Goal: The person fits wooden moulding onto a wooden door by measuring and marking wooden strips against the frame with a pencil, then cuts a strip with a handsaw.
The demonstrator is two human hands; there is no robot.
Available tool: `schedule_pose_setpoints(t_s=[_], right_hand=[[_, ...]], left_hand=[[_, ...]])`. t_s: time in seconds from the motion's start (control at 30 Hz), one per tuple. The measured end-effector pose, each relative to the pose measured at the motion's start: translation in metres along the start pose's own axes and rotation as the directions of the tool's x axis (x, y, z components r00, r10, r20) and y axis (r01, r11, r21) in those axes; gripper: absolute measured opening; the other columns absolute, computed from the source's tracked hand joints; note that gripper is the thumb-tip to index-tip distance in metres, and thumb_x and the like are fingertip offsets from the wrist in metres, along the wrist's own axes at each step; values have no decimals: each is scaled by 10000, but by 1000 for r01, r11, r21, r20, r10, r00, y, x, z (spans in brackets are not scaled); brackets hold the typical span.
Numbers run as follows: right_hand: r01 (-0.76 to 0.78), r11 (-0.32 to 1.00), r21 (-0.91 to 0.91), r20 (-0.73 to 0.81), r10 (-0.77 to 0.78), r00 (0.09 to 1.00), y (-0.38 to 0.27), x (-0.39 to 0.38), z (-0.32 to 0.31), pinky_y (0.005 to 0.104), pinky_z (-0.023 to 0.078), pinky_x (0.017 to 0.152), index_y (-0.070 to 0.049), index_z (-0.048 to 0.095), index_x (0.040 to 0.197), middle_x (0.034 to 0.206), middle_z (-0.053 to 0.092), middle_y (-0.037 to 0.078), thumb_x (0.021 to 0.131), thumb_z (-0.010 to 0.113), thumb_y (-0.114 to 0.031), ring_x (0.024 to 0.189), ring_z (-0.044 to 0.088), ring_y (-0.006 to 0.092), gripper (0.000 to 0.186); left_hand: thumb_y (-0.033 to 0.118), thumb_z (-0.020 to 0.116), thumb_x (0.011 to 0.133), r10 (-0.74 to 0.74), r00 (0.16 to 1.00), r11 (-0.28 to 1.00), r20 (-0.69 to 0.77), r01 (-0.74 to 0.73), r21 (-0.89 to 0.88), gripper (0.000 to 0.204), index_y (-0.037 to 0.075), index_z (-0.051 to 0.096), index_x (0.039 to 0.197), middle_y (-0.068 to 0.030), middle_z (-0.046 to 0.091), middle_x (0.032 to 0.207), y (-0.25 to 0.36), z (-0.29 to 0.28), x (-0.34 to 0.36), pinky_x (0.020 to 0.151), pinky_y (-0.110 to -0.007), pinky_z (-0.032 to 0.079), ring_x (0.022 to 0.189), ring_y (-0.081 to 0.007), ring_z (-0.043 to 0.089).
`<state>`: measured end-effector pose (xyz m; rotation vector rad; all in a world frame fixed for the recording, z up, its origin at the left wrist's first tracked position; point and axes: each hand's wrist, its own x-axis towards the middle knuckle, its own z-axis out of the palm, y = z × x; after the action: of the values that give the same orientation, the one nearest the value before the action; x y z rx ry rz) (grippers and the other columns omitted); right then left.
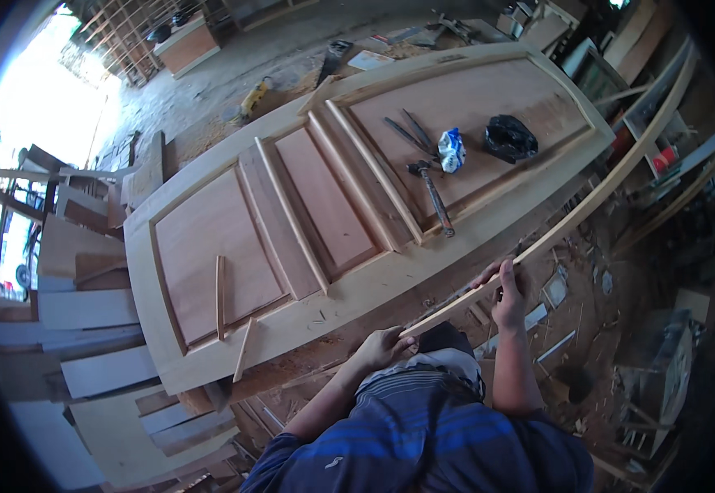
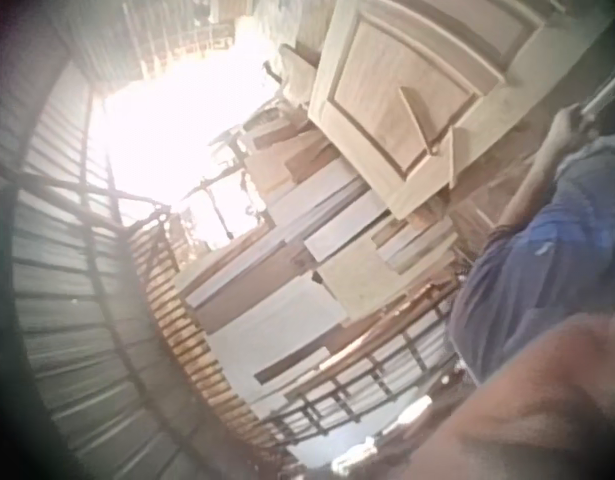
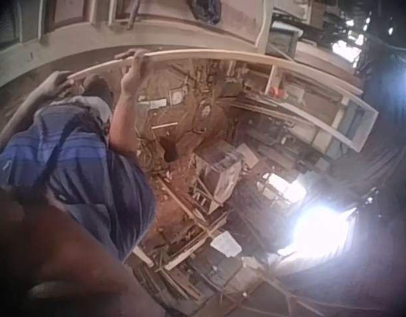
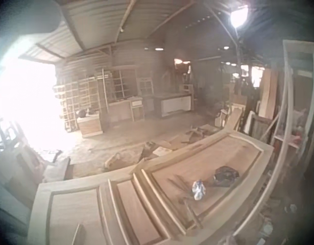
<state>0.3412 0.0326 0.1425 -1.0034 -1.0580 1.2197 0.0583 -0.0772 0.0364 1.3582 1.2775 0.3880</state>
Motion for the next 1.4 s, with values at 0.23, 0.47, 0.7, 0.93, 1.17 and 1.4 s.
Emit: schedule_pose_setpoints(t_s=[0.23, 0.47, 0.7, 0.93, 1.17, 1.4], right_hand=[[101, 962, 252, 300, -177, 937, -77, 38, 93, 387, 630, 796, 65, 538, 1478, 1180, 755, 243, 1180, 486, -494, 1062, 772, 298, 635], [-38, 995, 89, 753, -42, 657, -41, 51, 128, 354, 618, 858, 11, 586, 1516, 1259, 770, 165, 1120, 661, -338, 1131, 756, 246, 534], [-60, 961, -271, 949, 277, 150, 24, 33, 118, 333, 597, 973, -51, 652, 1483, 1258, 796, 117, 1090, 728, -173, 1134, 744, 161, 419], [79, 976, -202, 967, 211, -145, 61, 30, 97, 460, 539, 1118, -90, 585, 1547, 1465, 696, 205, 1043, 775, -296, 1335, 685, 350, 577], [181, 983, -44, 944, 100, -315, 60, -3, 112, 481, 535, 1056, -91, 555, 1527, 1380, 713, 230, 1029, 784, -244, 1255, 698, 402, 569], [74, 992, -106, 986, 114, -118, 64, -2, 93, 435, 563, 732, -40, 729, 1141, 862, 739, 180, 1011, 806, -267, 778, 730, 307, 273]], left_hand=[[375, 831, 1001, 234, 852, 956, -468, -288, -47, 417, -8, 687, 1082, -119, 626, 760, 51, -39, -49, 659, -365, 504, 712, -155, 613], [200, 716, 1076, 203, 572, 878, -795, -465, -110, 219, -18, 698, 1053, 2, 591, 743, 106, -84, -89, 630, -300, 442, 712, -84, 525], [282, 635, 1144, 225, 191, 752, -956, -657, 46, 304, -12, 679, 1081, 46, 534, 710, 162, -95, -125, 538, -241, 339, 591, -29, 441], [518, 474, 1187, 294, -76, 617, -953, -746, 250, 556, 0, 632, 1058, 46, 467, 634, 226, -62, -150, 447, -242, 274, 470, -45, 374], [535, 301, 1215, 359, -176, 503, -917, -791, 348, 580, 31, 572, 1119, 20, 461, 679, 258, -52, -173, 420, -227, 358, 472, -73, 394], [518, 318, 1221, 243, -296, 511, -924, -770, 381, 546, 43, 574, 1137, 4, 486, 729, 245, -39, -180, 464, -251, 409, 529, -92, 441]])
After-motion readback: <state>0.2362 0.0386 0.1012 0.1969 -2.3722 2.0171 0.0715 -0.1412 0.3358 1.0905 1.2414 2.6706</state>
